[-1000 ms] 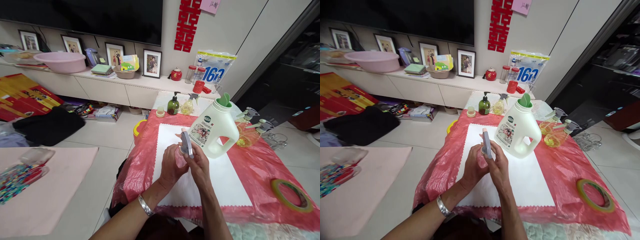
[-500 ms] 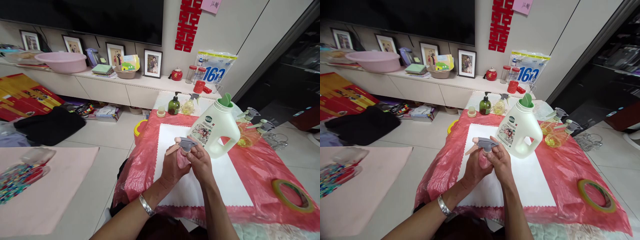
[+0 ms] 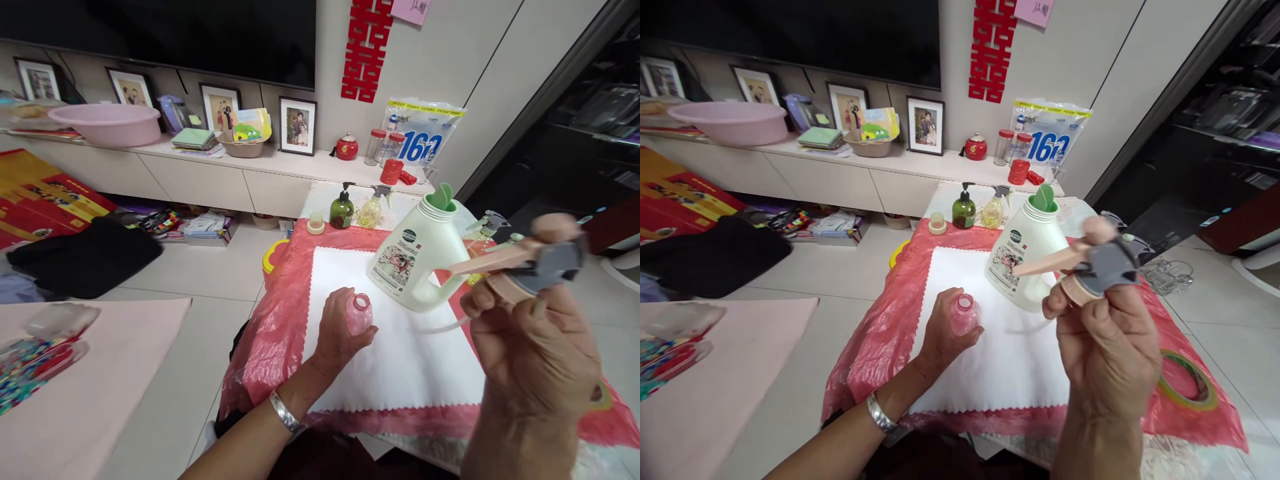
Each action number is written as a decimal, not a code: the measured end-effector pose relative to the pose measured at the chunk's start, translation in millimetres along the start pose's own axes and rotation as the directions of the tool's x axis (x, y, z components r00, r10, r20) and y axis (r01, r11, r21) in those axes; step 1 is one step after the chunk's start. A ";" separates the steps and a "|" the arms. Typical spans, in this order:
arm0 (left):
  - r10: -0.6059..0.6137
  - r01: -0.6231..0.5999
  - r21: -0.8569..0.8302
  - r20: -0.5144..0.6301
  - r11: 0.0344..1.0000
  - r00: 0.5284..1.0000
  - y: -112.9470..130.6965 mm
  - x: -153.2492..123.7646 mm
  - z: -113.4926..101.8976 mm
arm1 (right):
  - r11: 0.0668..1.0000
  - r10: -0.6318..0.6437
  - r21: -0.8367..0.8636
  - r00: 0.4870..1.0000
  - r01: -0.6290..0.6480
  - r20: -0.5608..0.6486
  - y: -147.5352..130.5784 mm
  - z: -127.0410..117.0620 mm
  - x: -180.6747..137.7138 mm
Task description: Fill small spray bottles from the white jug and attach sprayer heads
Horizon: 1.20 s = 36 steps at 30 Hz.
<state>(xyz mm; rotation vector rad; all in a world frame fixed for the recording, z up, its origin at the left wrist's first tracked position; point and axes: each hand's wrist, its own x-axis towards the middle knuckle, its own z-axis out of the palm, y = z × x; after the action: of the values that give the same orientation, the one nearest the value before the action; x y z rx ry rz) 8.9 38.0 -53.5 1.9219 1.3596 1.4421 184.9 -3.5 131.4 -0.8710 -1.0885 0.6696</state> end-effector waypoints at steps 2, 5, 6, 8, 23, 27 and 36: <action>-0.006 0.006 -0.012 0.000 1.000 1.000 -0.6 -0.6 -0.2 | 0.987 0.147 -0.069 0.988 -0.144 0.038 6.2 -21.8 -1.5; -0.007 0.008 -0.037 0.024 0.999 1.000 -1.6 -1.4 -2.4 | 0.879 0.435 -0.257 0.897 -0.402 0.081 34.5 -48.4 -7.8; -0.007 0.009 -0.045 0.034 0.999 0.999 -2.3 -1.8 -3.4 | 0.829 0.508 -0.317 0.857 -0.461 0.082 46.4 -54.4 -10.7; -0.007 0.010 -0.061 0.048 0.998 0.999 -4.9 -3.1 -5.0 | 0.750 0.604 -0.406 0.791 -0.523 0.098 70.1 -61.5 -17.1; 0.042 -0.043 -0.006 -0.095 0.999 0.995 -15.7 -8.3 -4.6 | 0.546 0.135 -0.810 0.977 -0.214 -0.167 74.3 -82.6 -10.7; 0.008 -0.008 -0.007 -0.091 1.000 0.996 -14.3 -6.1 -5.6 | 0.648 0.021 -0.727 0.959 -0.229 -0.284 78.4 -96.8 13.1; -0.029 0.025 -0.055 -0.063 0.998 0.998 -17.1 -8.9 -1.8 | 0.831 0.216 -0.473 0.953 -0.294 -0.214 127.2 -79.4 51.7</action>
<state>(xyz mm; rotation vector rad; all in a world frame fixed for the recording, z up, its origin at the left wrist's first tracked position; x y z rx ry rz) -0.7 37.8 -70.3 1.8310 1.3547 1.5238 271.1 82.4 29.6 -1.5181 -1.0300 0.5320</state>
